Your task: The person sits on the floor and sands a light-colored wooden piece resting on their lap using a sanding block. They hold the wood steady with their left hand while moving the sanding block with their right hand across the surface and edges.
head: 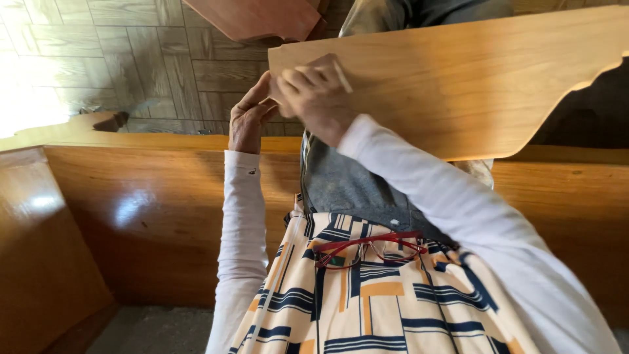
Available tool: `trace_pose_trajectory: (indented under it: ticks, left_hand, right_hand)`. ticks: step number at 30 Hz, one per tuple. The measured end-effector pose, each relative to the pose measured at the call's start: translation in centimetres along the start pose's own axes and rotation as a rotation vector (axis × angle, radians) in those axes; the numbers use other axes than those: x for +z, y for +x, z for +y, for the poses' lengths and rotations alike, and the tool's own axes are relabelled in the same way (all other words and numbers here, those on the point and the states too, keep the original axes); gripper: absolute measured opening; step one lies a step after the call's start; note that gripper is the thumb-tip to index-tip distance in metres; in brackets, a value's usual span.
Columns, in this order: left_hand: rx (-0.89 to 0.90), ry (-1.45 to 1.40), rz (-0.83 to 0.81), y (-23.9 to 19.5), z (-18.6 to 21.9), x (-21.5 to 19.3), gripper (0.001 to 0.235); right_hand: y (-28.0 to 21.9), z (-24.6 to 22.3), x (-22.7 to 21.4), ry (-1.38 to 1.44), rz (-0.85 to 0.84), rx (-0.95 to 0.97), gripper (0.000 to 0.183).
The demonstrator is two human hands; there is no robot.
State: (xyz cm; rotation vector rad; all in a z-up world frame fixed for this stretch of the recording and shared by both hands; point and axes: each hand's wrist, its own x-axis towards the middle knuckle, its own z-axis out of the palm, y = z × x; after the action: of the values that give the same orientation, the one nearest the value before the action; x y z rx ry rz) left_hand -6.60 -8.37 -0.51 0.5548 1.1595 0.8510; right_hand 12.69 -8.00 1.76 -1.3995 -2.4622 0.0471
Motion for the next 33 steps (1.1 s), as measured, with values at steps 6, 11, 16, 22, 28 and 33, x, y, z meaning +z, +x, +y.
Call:
trace_pose_trajectory:
  ticks: [6, 11, 16, 22, 28, 33]
  left_hand:
    - [0.006, 0.21, 0.031, 0.5, 0.1, -0.5, 0.062]
    - [-0.035, 0.24, 0.095, 0.6, 1.9, 1.2, 0.054]
    - [-0.044, 0.293, 0.128, 0.2, 2.6, 1.6, 0.047]
    - [0.085, 0.214, -0.005, 1.0, -0.2, -0.3, 0.069]
    - [0.085, 0.386, 0.007, 1.2, -0.5, -2.1, 0.068]
    - [0.124, 0.41, -0.045, 1.6, -0.6, -2.8, 0.071]
  right_hand:
    - [-7.3, 5.3, -10.7, 0.096, -0.217, -0.027, 0.036]
    - [-10.1, 6.2, -12.1, -0.086, -0.145, 0.057, 0.034]
    - [-5.7, 3.9, -7.9, -0.037, -0.171, -0.01, 0.03]
    - [0.5, -0.9, -1.7, -0.08, 0.126, 0.087, 0.014]
    - [-4.0, 2.6, -8.9, 0.096, 0.077, -0.022, 0.019]
    - [-11.1, 6.6, -13.0, -0.124, -0.092, -0.031, 0.028]
